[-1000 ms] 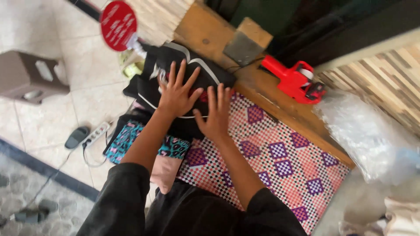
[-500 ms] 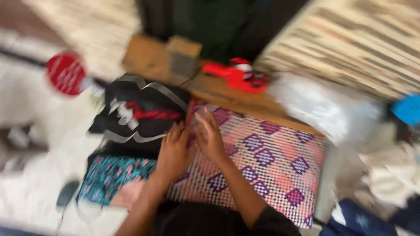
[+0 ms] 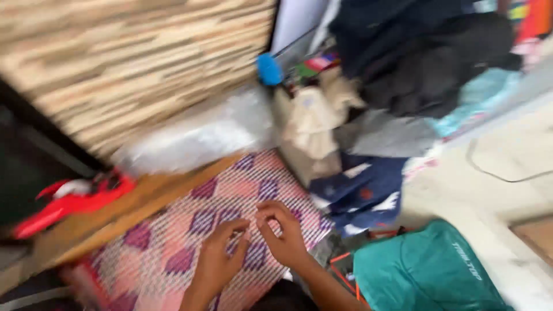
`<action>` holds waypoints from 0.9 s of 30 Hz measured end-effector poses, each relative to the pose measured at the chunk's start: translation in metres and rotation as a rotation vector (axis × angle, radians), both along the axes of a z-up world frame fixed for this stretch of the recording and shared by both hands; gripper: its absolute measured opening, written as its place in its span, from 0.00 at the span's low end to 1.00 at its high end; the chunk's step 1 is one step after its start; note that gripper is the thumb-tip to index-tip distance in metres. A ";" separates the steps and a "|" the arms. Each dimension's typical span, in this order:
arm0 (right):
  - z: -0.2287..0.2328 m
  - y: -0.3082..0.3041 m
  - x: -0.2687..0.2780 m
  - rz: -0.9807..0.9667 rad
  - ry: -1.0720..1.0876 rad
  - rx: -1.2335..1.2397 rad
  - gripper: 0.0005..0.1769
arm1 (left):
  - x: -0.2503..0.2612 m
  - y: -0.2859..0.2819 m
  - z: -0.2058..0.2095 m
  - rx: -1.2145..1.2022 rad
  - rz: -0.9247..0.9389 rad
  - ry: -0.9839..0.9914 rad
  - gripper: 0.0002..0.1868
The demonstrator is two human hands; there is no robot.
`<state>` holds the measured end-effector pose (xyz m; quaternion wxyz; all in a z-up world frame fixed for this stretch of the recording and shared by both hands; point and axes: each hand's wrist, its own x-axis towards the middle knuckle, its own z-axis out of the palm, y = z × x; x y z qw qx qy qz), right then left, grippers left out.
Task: A person carefully folds a black long-sleeved garment on a patterned mat in a stockroom environment.
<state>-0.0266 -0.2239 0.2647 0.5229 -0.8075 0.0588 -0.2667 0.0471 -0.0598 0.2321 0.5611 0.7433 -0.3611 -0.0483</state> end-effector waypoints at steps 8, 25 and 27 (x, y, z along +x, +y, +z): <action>0.074 -0.148 -0.046 -0.212 -0.059 -0.172 0.04 | -0.004 -0.164 0.086 -0.046 -0.375 -0.043 0.13; 0.156 -0.409 -0.007 -0.726 0.225 -0.525 0.31 | 0.016 -0.422 0.176 -0.114 -0.228 -0.394 0.36; 0.155 -0.404 -0.007 -0.683 -0.044 -0.474 0.15 | 0.013 -0.432 0.160 -0.176 -0.218 -0.123 0.52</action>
